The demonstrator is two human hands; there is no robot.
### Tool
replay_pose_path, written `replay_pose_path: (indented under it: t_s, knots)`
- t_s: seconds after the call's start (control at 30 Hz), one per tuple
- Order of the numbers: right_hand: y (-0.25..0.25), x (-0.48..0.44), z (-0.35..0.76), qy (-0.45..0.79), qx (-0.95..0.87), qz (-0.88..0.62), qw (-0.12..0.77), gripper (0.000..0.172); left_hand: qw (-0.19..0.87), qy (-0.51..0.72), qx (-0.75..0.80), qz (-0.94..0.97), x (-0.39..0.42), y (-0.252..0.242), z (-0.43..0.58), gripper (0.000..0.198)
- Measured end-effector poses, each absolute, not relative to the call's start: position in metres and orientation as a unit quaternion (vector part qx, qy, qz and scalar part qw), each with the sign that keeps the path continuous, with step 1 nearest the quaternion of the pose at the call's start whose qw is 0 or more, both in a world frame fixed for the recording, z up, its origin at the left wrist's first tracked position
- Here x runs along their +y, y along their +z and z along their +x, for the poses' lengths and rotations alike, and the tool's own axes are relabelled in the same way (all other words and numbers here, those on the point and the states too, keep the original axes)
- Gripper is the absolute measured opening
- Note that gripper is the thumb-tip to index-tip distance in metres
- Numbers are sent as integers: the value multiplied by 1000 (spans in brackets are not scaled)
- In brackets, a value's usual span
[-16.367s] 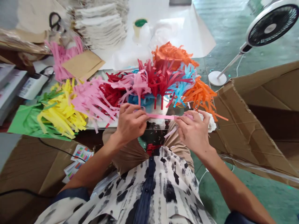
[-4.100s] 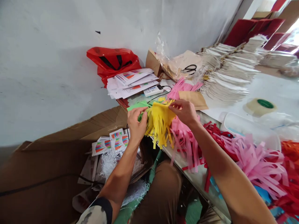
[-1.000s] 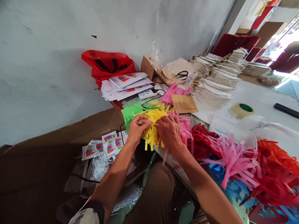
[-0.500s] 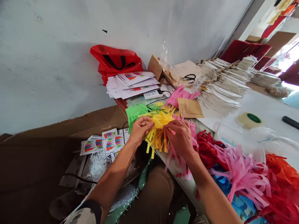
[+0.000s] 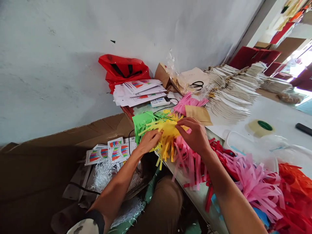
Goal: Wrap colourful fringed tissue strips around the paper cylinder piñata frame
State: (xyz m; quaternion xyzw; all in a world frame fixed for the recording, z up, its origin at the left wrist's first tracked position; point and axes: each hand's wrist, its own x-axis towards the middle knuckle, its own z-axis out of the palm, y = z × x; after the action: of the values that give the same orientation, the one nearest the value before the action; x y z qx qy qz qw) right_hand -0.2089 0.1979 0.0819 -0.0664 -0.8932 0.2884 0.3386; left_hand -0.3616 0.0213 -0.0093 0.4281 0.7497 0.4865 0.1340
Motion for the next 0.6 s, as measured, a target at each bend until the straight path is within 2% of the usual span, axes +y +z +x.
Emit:
replay_pose_path:
  t_s: [0.13, 0.3, 0.6]
  knots:
    - [102, 202, -199, 308, -880, -50, 357, 10, 138, 496, 749, 416, 26, -7, -371, 35]
    - [101, 205, -188, 288, -892, -52, 343, 11, 137, 489, 742, 438, 26, 4, -376, 40]
    - [118, 203, -170, 369, -839, -114, 383, 17, 119, 378, 790, 468, 29, 24, -376, 28]
